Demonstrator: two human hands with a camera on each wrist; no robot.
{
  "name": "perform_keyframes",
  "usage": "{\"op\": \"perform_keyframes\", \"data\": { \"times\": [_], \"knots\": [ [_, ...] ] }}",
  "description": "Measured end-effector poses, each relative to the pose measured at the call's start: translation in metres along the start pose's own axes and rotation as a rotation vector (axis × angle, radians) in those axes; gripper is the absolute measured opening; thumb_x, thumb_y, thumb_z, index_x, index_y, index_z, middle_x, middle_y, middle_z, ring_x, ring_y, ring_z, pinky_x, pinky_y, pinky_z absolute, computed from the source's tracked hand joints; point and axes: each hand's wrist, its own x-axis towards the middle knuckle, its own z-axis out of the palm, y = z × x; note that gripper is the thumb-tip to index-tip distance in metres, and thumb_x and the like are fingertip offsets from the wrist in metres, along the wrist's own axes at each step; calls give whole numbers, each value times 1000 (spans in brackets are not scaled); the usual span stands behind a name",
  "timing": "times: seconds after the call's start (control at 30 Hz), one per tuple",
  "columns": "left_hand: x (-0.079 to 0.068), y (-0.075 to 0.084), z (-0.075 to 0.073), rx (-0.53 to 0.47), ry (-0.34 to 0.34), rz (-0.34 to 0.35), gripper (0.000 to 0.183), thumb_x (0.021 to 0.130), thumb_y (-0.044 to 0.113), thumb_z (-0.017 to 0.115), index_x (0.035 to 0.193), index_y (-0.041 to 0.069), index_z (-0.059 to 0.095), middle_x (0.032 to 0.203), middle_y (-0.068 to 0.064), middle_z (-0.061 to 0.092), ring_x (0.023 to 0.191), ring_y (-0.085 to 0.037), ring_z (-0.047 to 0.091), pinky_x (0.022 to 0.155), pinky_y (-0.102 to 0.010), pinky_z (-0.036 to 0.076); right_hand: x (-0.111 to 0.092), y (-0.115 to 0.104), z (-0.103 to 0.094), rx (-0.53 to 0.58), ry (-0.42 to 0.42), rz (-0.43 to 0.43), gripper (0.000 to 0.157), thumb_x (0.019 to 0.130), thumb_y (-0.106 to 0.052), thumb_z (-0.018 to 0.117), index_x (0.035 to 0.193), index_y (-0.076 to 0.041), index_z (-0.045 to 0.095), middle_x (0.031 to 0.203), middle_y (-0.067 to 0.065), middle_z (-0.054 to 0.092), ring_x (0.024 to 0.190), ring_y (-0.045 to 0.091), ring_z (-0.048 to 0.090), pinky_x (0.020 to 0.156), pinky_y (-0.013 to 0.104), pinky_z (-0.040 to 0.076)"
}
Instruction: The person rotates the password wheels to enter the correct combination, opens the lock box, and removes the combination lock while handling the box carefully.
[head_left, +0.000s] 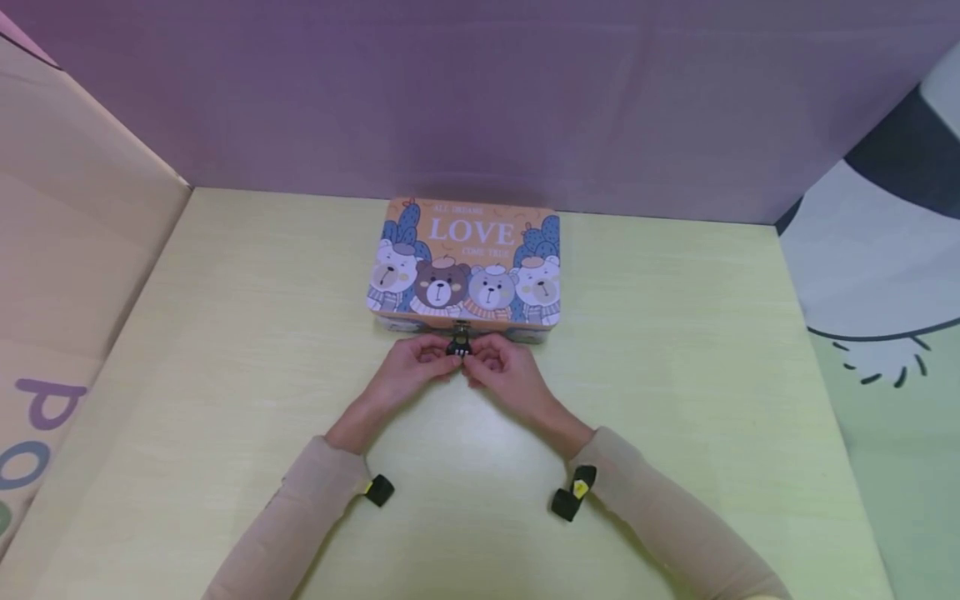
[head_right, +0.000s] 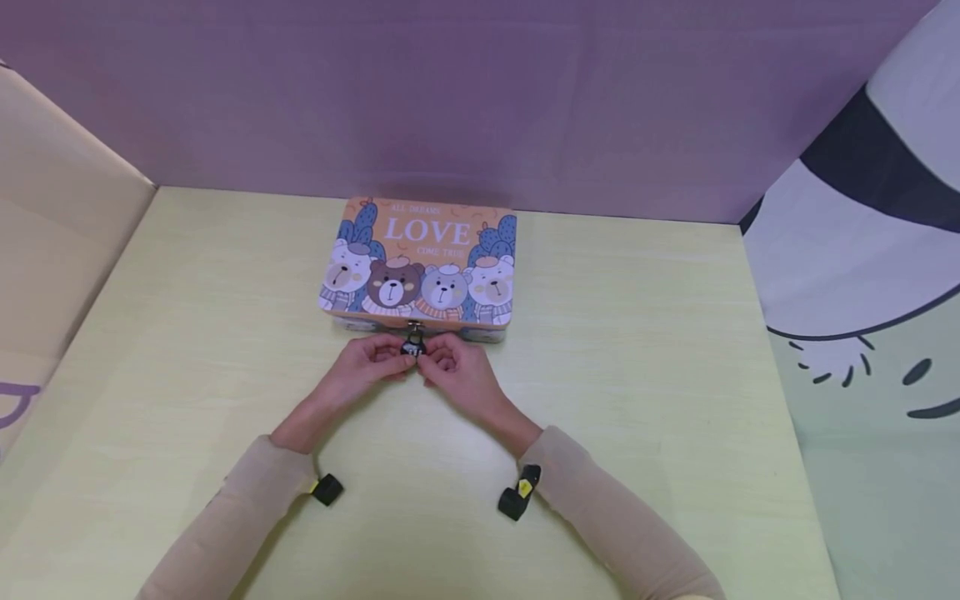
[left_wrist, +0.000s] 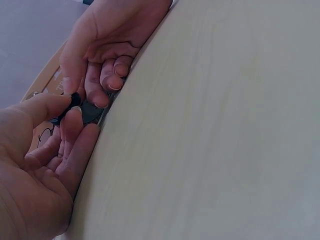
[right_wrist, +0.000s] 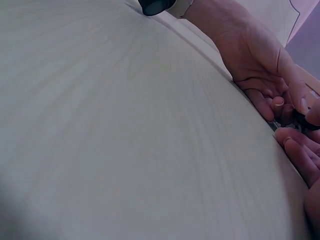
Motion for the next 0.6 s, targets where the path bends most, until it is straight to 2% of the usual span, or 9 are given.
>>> {"op": "perform_keyframes", "data": {
  "times": [0.27, 0.6],
  "knots": [
    [0, 1, 0, 0, -2, -4, 28, 90, 9, 69, 113, -6, 62, 97, -13, 68, 80, -15, 65, 76, -25, 58, 1, 1, 0, 3, 6, -21, 17, 94, -7, 64, 107, 2, 61, 90, 13, 68, 73, 22, 68, 68, 33, 61],
    [1, 0, 0, -8, -8, 0, 28, 90, 8, 69, 113, -7, 62, 99, -15, 69, 81, -15, 66, 77, -25, 58, 1, 1, 0, 3, 2, -19, 18, 94, -8, 63, 108, 3, 61, 90, 11, 69, 72, 21, 68, 68, 33, 61]
  ]
}}
